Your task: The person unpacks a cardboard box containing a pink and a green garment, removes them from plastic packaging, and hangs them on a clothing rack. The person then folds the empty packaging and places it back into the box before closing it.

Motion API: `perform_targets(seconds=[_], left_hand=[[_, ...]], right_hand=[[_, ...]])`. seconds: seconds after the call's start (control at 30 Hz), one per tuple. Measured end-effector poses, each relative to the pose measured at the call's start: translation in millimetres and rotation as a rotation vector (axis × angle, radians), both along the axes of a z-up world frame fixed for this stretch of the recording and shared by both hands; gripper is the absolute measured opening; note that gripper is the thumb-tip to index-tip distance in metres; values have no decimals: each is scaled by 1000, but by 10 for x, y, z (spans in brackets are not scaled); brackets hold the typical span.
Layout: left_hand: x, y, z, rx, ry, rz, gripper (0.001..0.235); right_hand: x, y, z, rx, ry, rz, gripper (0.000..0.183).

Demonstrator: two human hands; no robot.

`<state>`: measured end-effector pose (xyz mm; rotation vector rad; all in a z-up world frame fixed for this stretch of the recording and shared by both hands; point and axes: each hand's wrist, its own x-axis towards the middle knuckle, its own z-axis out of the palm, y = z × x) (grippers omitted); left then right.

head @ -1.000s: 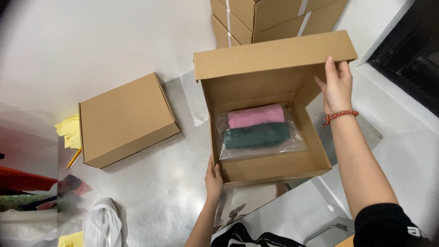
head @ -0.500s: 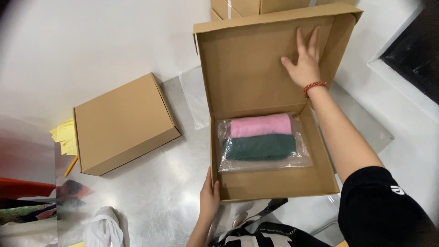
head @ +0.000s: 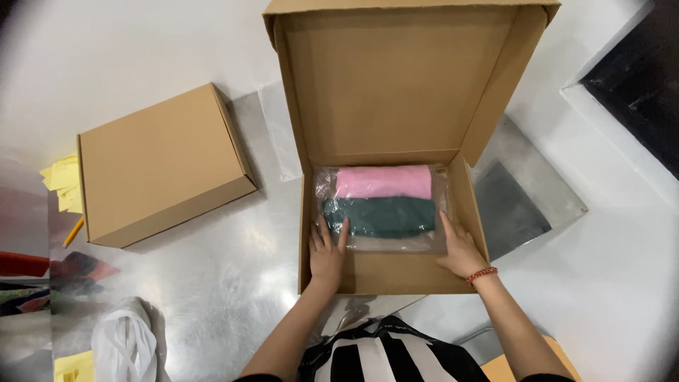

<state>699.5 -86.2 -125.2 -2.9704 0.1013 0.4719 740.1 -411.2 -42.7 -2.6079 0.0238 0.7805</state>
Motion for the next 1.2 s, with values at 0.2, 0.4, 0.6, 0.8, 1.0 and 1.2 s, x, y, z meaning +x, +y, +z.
perform_targets(seconds=[0.2,0.4,0.6,0.8,1.0,1.2], left_hand=[[388,118,149,43,-3,76,102],[475,435,1122,-314,16,179,107],[911,929,1611,-879,-114,381,113],[1172,1042,2174,-1925,-95,531,68],[667,1084,2415,-1927,160,398,74],[-490,1116,2371,-1934,208,633,95]], right_hand=[[-71,105,235,-105,-52,64,114],[154,-47,837,52,-256,-51,92],[707,-536,707,625,-392,-311,83],[653,-287,1581,712,-443,-469,49],[-125,-194,1847,1064,-248,-785,38],[-1236,-282,1662,1182,-292,-681,32]])
